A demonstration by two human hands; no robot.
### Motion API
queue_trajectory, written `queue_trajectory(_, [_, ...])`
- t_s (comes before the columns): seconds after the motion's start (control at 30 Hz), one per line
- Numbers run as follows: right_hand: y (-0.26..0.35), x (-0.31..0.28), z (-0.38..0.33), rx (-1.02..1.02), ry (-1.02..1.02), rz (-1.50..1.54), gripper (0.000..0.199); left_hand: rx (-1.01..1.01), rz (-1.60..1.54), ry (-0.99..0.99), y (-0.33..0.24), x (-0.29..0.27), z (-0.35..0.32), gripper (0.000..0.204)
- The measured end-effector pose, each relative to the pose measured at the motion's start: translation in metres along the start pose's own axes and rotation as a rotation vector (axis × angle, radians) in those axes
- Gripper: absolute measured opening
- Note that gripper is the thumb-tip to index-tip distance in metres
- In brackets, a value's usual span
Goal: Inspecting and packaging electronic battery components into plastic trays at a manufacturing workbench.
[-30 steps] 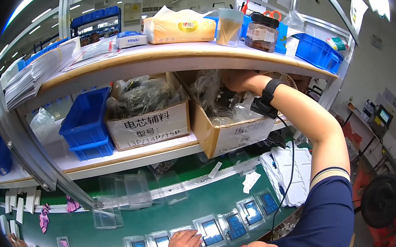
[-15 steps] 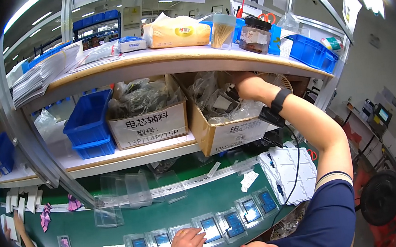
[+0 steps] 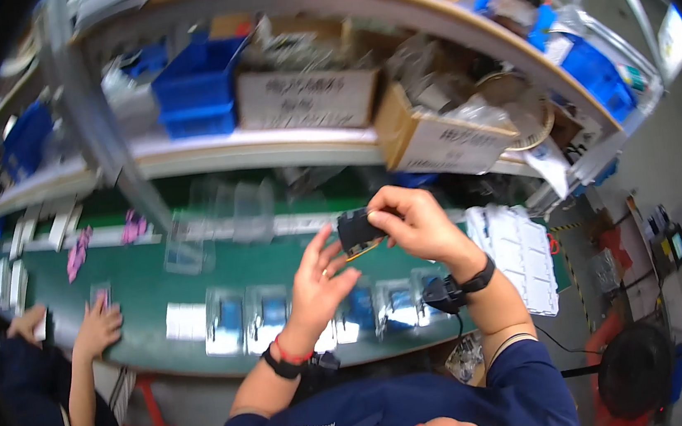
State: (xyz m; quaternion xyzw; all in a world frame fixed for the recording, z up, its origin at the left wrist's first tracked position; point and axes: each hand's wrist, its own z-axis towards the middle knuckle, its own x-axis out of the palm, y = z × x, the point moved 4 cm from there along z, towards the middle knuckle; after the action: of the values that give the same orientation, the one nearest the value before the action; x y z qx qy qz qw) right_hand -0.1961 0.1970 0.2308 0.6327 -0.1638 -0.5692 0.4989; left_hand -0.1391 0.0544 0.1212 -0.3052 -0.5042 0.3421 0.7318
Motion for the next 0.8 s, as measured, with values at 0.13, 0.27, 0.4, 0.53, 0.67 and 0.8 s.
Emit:
queue_trajectory(0.13, [-0.047, 0.079, -0.004, 0.039, 0.286, 0.164, 0.011, -0.234, -0.056, -0.275, 0.025, -0.038, -0.028, 0.031])
queue_trajectory(0.27, [-0.062, 0.116, -0.01, 0.158, 0.276, 0.422, 0.039, -0.233, -0.248, -0.504, 0.03, -0.063, -0.07, 0.023])
queue_trajectory(0.4, [-0.079, 0.134, -0.012, 0.176, 0.087, 0.44, 0.036, -0.224, -0.302, -0.515, 0.032, -0.07, -0.092, 0.022])
queue_trajectory(0.53, [-0.073, 0.158, -0.019, 0.065, 0.139, 0.441, 0.04, -0.193, -0.335, -0.449, 0.035, -0.07, -0.098, 0.02])
queue_trajectory(0.67, [-0.064, 0.164, -0.026, 0.026, 0.249, 0.385, 0.05, -0.158, -0.386, -0.421, 0.036, -0.078, -0.1, 0.02])
queue_trajectory(0.8, [-0.053, 0.162, -0.028, 0.041, 0.298, 0.399, 0.053, -0.142, -0.299, -0.428, 0.026, -0.071, -0.099, 0.02])
